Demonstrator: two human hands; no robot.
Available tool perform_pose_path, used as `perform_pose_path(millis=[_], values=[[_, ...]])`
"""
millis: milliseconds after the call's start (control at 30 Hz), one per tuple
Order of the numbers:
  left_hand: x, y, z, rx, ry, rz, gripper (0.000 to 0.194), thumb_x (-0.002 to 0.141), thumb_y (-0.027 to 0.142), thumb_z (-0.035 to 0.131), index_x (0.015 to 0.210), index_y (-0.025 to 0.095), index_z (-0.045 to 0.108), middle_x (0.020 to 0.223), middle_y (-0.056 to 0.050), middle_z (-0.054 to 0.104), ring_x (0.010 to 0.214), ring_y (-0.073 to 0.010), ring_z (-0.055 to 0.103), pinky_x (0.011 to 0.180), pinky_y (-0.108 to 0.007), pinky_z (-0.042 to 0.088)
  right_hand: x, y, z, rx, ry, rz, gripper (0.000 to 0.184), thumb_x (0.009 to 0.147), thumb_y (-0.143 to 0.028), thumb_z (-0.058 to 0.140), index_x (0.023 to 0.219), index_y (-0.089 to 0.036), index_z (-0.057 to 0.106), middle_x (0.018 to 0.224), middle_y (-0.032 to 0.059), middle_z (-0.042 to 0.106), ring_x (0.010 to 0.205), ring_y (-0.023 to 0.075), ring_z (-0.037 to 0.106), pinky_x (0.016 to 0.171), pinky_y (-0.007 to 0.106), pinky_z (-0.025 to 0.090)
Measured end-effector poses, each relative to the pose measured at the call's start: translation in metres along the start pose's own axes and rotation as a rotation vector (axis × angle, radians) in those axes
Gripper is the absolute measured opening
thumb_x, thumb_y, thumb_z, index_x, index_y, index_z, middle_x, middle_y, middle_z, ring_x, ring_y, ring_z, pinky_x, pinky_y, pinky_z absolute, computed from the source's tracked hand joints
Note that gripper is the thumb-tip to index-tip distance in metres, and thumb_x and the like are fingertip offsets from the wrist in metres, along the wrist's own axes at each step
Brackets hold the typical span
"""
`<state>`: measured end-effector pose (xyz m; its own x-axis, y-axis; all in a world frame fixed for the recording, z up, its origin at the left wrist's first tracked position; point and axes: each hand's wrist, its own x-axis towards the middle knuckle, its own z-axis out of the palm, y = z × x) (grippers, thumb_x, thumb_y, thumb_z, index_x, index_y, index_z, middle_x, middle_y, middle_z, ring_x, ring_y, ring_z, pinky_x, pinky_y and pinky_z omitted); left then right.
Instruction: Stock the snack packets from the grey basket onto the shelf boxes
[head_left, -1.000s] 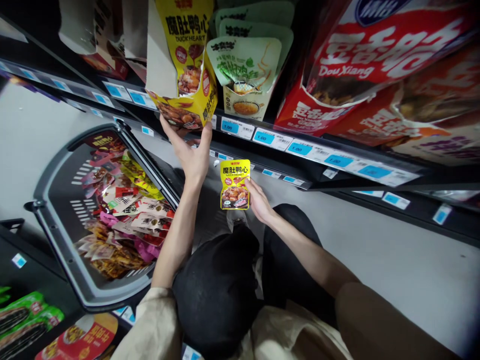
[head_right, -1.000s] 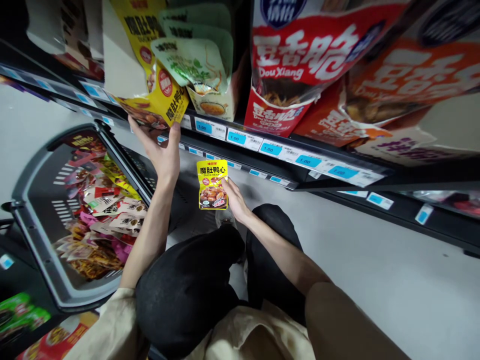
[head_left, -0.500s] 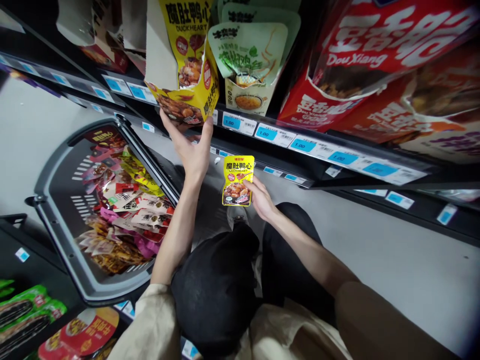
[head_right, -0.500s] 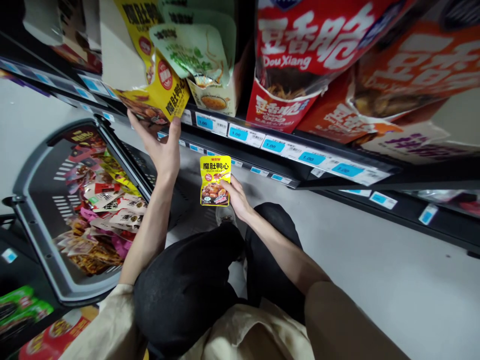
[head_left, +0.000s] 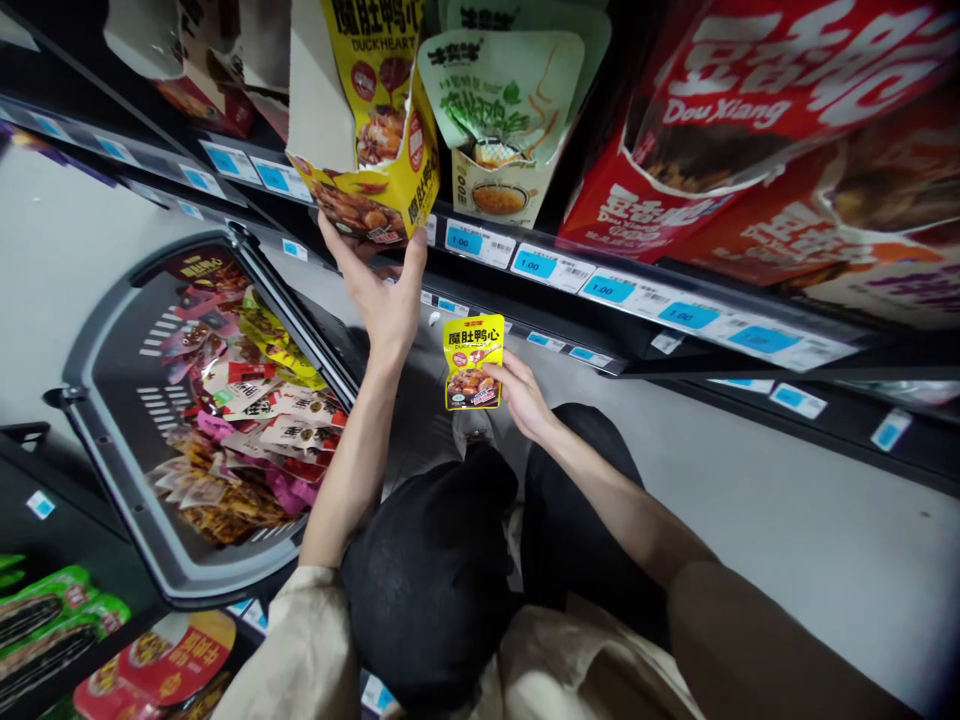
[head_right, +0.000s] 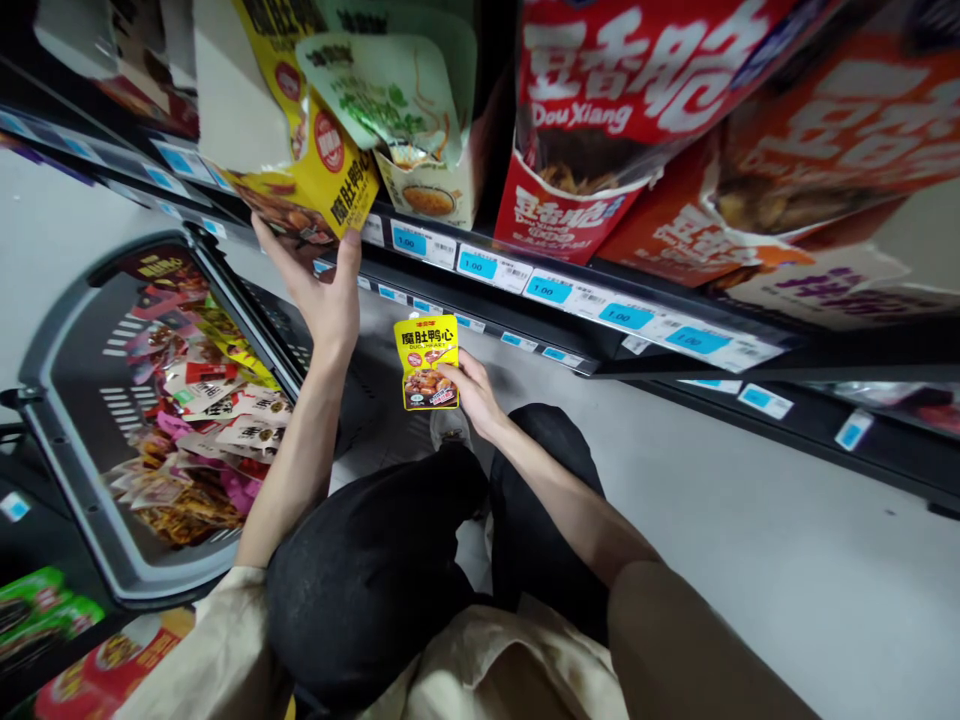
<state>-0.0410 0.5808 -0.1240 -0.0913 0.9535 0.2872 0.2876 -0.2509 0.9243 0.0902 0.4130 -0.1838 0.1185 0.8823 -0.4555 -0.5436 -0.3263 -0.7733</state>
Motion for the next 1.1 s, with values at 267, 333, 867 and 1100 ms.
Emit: perform_pose_path(millis=[267, 333, 867, 1100], values=[[0.000, 0.008, 0.000, -0.079, -0.047, -0.118, 0.120, 0.081, 0.070, 0.077, 0.166, 0.042, -0.002, 0.161, -0.009, 0.042, 0.144, -0.0317, 0.049, 0.102, -0.042, 0.057, 0.002, -0.010, -0.012, 0.352, -0.228, 0.211, 0.014, 0.079, -0.027, 0.065, 0.091, -0.020, 0.062, 0.066, -0.0057, 0.055, 0.047, 0.0091, 0.040, 0.044, 0.021, 0.036], [0.001, 0.009, -0.001, -0.088, -0.047, -0.116, 0.123, 0.078, 0.072, 0.079, 0.166, 0.041, -0.002, 0.161, -0.008, 0.042, 0.144, -0.0322, 0.049, 0.102, -0.042, 0.057, 0.001, -0.015, -0.017, 0.500, -0.370, 0.312, 0.013, 0.084, -0.027, 0.060, 0.094, -0.019, 0.060, 0.062, -0.0082, 0.045, 0.042, 0.0073, 0.026, 0.039, 0.019, 0.026], [0.006, -0.005, -0.002, -0.046, -0.006, -0.020, 0.126, 0.076, 0.073, 0.080, 0.165, 0.038, -0.002, 0.150, -0.006, 0.051, 0.132, -0.0280, 0.061, 0.101, -0.042, 0.059, -0.006, -0.024, -0.021, 0.659, -0.556, 0.497, 0.022, 0.102, -0.040, 0.044, 0.099, -0.021, 0.054, 0.060, -0.0109, 0.029, 0.042, 0.0071, 0.011, 0.036, 0.016, 0.022], [0.005, -0.003, 0.001, -0.036, 0.033, 0.014, 0.124, 0.079, 0.069, 0.080, 0.165, 0.030, 0.000, 0.149, -0.009, 0.051, 0.128, -0.0247, 0.059, 0.097, -0.035, 0.058, -0.005, -0.022, -0.021, 0.662, -0.511, 0.539, 0.026, 0.102, -0.045, 0.043, 0.099, -0.022, 0.054, 0.064, -0.0093, 0.029, 0.046, 0.0091, 0.014, 0.036, 0.017, 0.023]])
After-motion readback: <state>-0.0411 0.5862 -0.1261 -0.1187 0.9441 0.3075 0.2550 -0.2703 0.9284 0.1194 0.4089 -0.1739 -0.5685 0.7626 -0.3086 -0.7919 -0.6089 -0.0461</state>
